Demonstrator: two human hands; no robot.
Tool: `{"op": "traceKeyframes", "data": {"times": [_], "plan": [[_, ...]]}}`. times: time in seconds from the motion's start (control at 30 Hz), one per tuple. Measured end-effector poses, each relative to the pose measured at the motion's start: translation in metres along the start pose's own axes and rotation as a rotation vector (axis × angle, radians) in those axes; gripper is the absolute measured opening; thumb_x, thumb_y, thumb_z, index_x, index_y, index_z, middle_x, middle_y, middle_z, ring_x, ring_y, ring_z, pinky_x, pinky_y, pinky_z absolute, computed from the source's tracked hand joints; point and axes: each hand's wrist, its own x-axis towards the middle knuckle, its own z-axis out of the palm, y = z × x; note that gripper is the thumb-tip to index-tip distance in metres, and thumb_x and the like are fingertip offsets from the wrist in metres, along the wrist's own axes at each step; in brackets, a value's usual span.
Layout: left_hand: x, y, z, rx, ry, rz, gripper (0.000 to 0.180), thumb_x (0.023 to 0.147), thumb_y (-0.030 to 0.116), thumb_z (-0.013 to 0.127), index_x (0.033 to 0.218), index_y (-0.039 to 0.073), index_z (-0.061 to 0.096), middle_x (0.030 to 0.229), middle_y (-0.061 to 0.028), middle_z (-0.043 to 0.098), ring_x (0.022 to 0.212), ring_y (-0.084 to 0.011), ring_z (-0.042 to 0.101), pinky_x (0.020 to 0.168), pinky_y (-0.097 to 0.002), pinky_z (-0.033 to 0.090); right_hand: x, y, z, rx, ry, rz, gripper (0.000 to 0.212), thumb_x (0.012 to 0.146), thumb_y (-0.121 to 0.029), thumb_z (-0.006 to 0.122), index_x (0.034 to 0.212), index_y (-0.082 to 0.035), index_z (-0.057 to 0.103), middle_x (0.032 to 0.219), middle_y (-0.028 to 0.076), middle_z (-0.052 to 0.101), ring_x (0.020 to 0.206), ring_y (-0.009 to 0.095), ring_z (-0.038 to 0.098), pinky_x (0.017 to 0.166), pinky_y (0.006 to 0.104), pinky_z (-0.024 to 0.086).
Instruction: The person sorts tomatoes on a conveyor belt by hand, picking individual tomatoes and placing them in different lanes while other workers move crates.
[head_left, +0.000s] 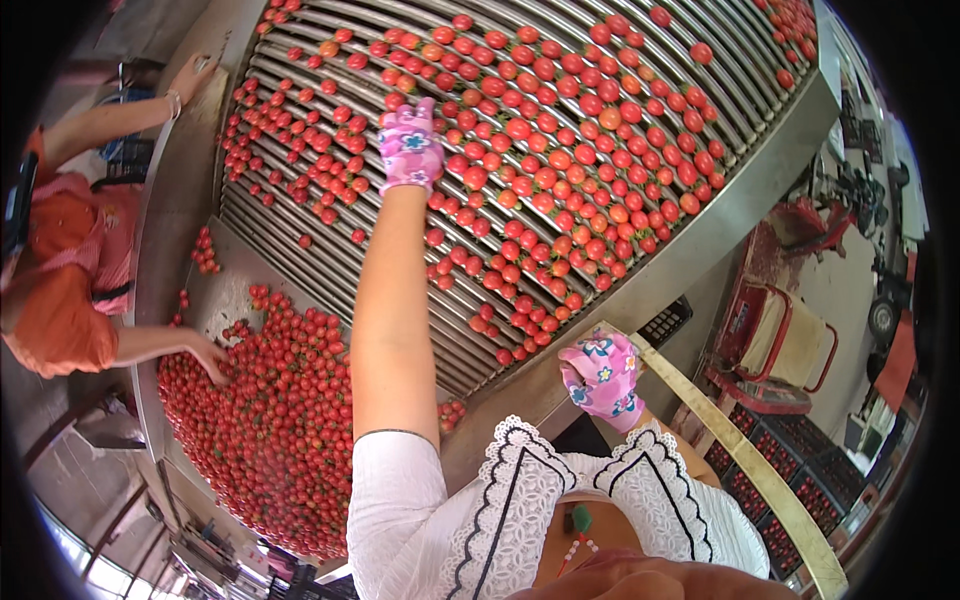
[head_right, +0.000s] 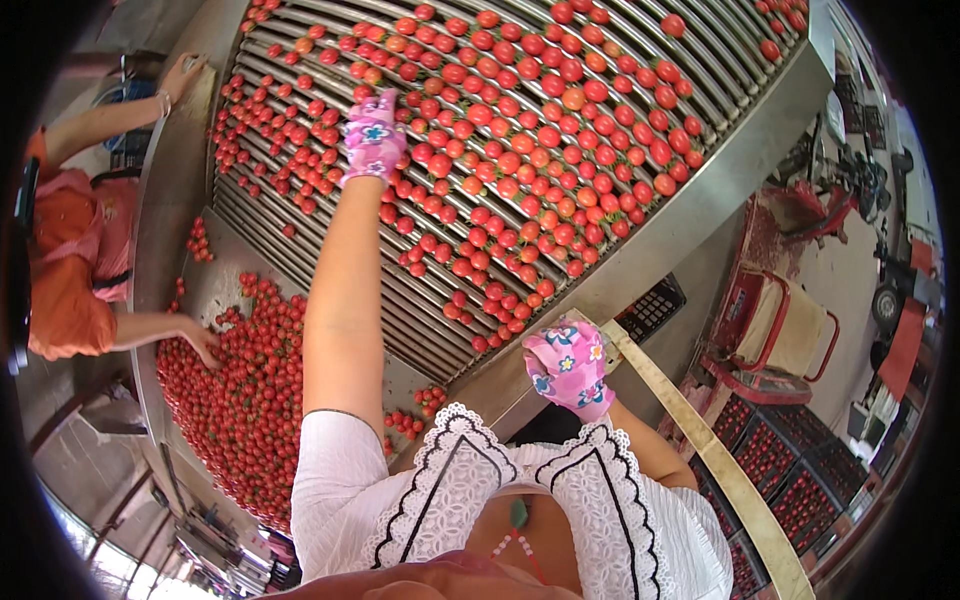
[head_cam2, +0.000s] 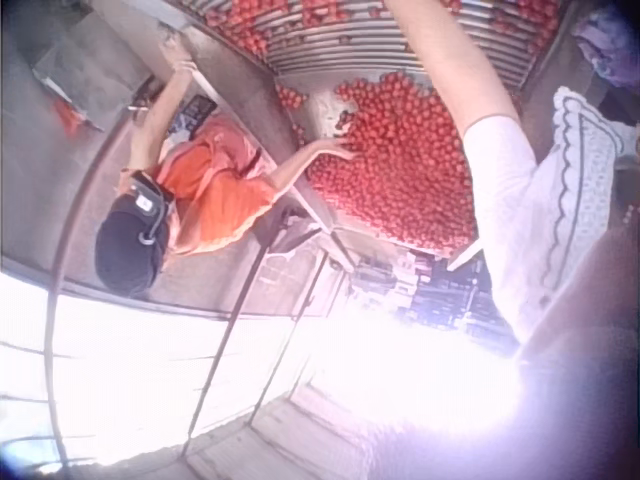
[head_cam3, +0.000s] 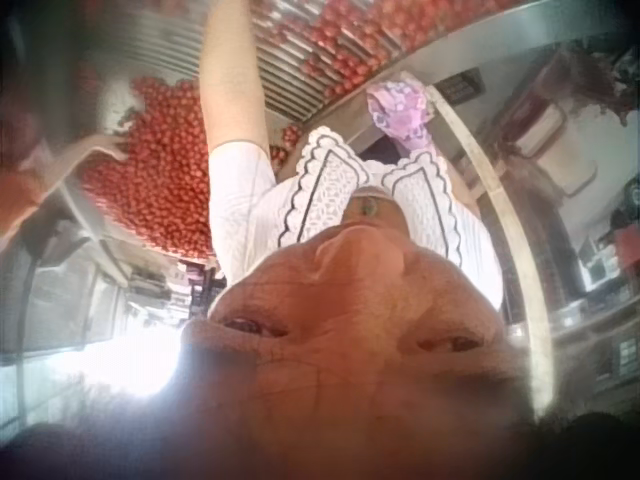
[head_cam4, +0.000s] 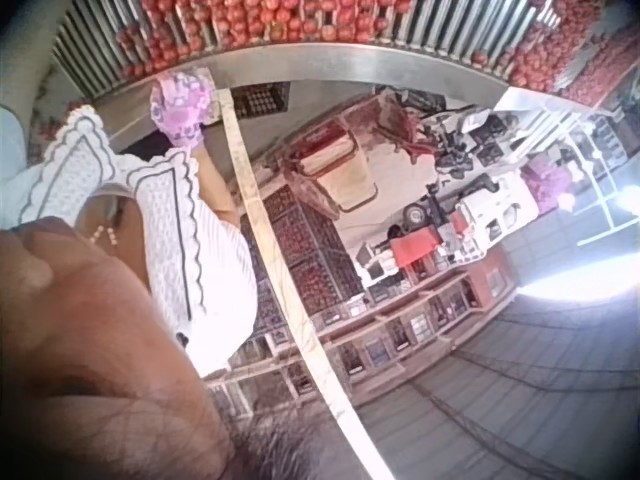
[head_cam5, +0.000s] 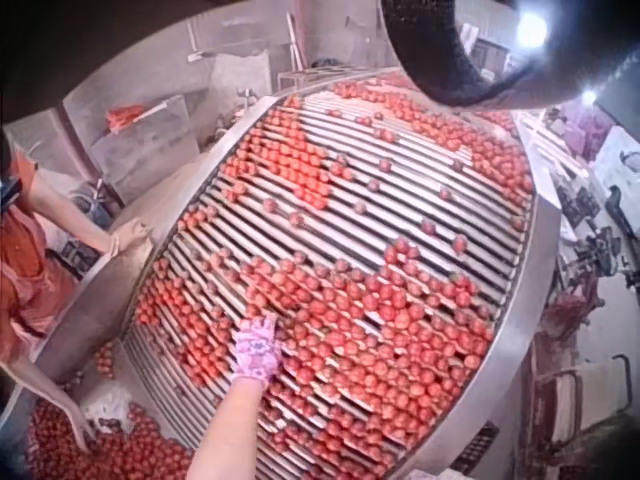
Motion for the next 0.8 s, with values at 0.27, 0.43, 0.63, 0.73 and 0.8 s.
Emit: {"op": "traceKeyframes", "data": {"times": [0.27,0.43,0.63,0.73,0.8], "plan": [[-0.038,0.016,-0.010,-0.636,0.179,-0.261,0.034,0.084,0.024,0.070,0.108,0.002,0.060,0.101,-0.0166,0.067,0.080,-0.0258,0.067,0.071,-0.0367,0.053,0.000,-0.003,0.001,0.040,-0.015,0.034,0.025,0.068,-0.015,0.074,0.091,-0.016,0.067,0.084,-0.001,0.067,0.086,0.023,0.061,0.088,0.0428,0.044],[-0.141,0.092,0.005,-1.866,-0.480,-0.467,0.024,0.095,0.021,0.057,0.107,0.000,0.056,0.091,-0.0071,0.063,0.069,-0.0142,0.058,0.057,-0.0265,0.048,0.009,-0.008,-0.004,0.032,0.018,0.027,0.034,0.073,-0.016,0.070,0.106,-0.016,0.063,0.102,0.003,0.065,0.090,0.025,0.060,0.088,0.0412,0.045],[-0.271,0.127,-0.075,-1.352,-0.519,-0.104,0.038,0.092,0.009,0.054,0.129,0.004,0.046,0.107,-0.0123,0.061,0.094,-0.0195,0.062,0.083,-0.0329,0.052,0.019,-0.023,0.007,1.673,0.130,0.618,0.072,0.094,-0.045,0.052,0.145,-0.001,0.028,0.139,0.012,0.044,0.123,0.023,0.048,0.104,0.0390,0.040],[-0.309,0.123,-0.089,-1.123,-0.350,0.150,0.044,0.088,0.002,0.052,0.132,0.003,0.046,0.129,-0.0172,0.051,0.115,-0.0242,0.055,0.095,-0.0352,0.046,0.000,-0.027,0.001,1.765,-0.043,0.543,0.056,0.098,-0.042,0.046,0.138,-0.005,0.039,0.136,0.013,0.047,0.126,0.023,0.045,0.104,0.0375,0.040],[-0.328,0.102,-0.074,-1.377,-0.304,0.037,0.041,0.093,0.007,0.051,0.133,0.002,0.046,0.114,-0.0125,0.061,0.103,-0.0185,0.061,0.086,-0.0280,0.049,-0.010,-0.030,-0.032,0.579,-0.272,0.191,0.042,0.086,-0.013,0.066,0.124,0.000,0.052,0.114,0.008,0.060,0.103,0.021,0.058,0.087,0.0321,0.049]]}}
